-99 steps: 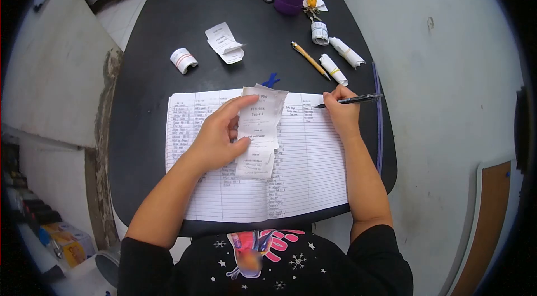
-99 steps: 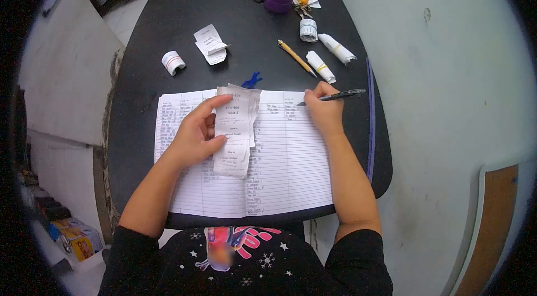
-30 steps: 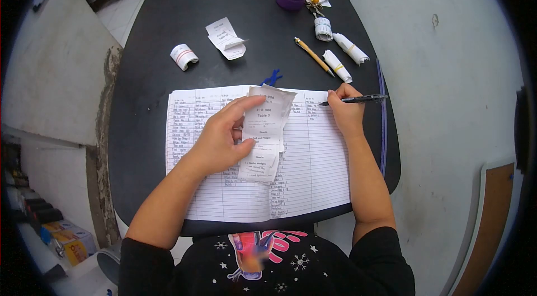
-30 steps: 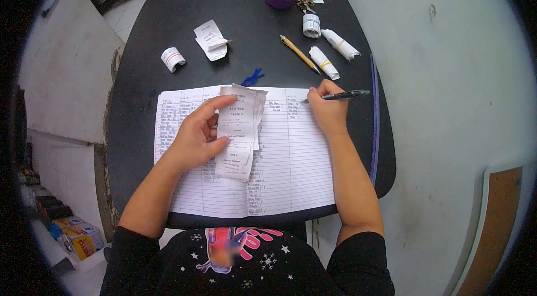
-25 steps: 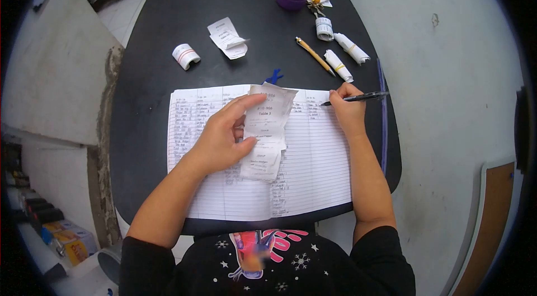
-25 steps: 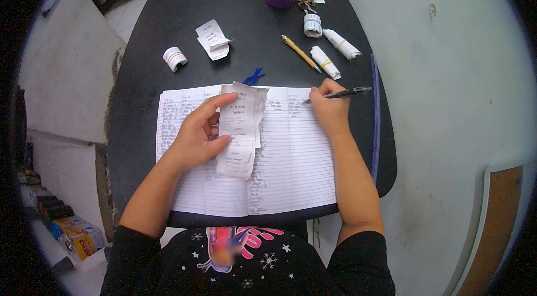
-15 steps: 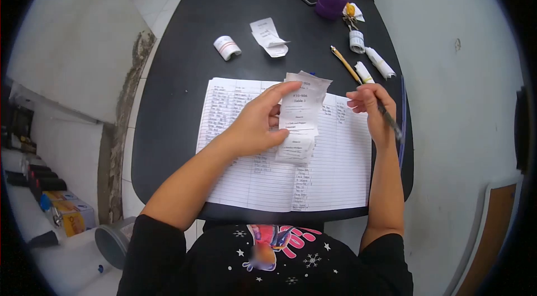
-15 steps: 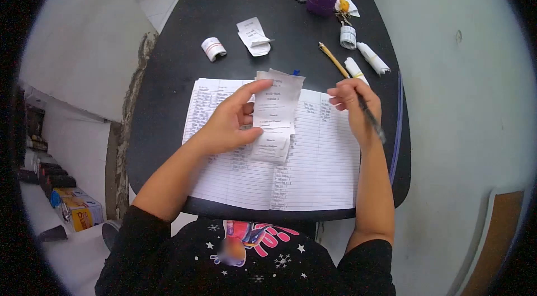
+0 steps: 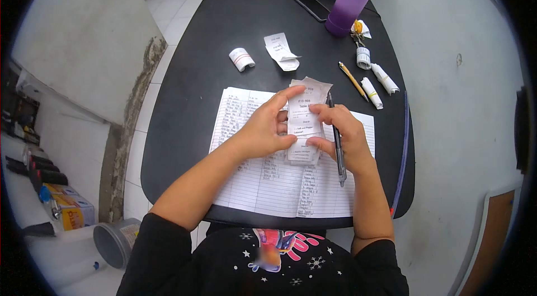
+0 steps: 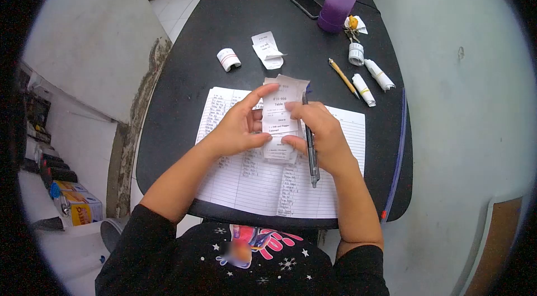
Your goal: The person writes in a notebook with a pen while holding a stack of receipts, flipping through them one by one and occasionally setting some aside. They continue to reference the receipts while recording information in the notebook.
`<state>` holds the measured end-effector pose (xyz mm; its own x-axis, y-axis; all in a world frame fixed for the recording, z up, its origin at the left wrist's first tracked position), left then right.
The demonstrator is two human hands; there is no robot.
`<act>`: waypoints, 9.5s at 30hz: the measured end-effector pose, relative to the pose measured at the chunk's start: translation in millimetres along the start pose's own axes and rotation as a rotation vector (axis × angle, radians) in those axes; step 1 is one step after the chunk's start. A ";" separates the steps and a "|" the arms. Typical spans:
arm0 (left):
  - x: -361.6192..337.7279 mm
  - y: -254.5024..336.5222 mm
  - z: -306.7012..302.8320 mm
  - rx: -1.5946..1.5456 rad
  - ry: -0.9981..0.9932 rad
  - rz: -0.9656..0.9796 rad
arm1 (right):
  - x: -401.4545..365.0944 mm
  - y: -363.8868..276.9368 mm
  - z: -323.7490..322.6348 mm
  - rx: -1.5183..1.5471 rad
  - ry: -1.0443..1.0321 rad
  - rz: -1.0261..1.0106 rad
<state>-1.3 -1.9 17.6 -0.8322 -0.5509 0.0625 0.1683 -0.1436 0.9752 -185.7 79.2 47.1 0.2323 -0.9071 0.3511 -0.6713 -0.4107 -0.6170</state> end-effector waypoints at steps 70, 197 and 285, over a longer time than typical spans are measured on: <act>9.2 -37.9 -9.8 0.321 0.130 -0.085 | 80.0 79.8 -0.8 0.231 0.279 0.332; 1.7 -1.7 -6.2 0.083 0.138 -0.059 | -11.2 10.4 4.3 -0.242 -0.057 -0.212; 1.9 -7.0 -4.9 -0.090 -0.029 -0.050 | -12.7 3.6 1.5 -0.153 -0.076 -0.218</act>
<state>-1.5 -5.9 9.8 -0.8557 -0.5170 0.0217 0.1719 -0.2445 0.9543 -190.0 89.1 39.4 0.4311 -0.8053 0.4070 -0.6966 -0.5837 -0.4171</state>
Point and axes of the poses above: each hand's wrist, its own x-axis towards the middle knuckle, its own z-axis out of the palm, y = z × x, the point moved 1 cm from there along x, towards the middle knuckle, and after that the axes turned 4 degrees about -y, right-handed, at the moved point
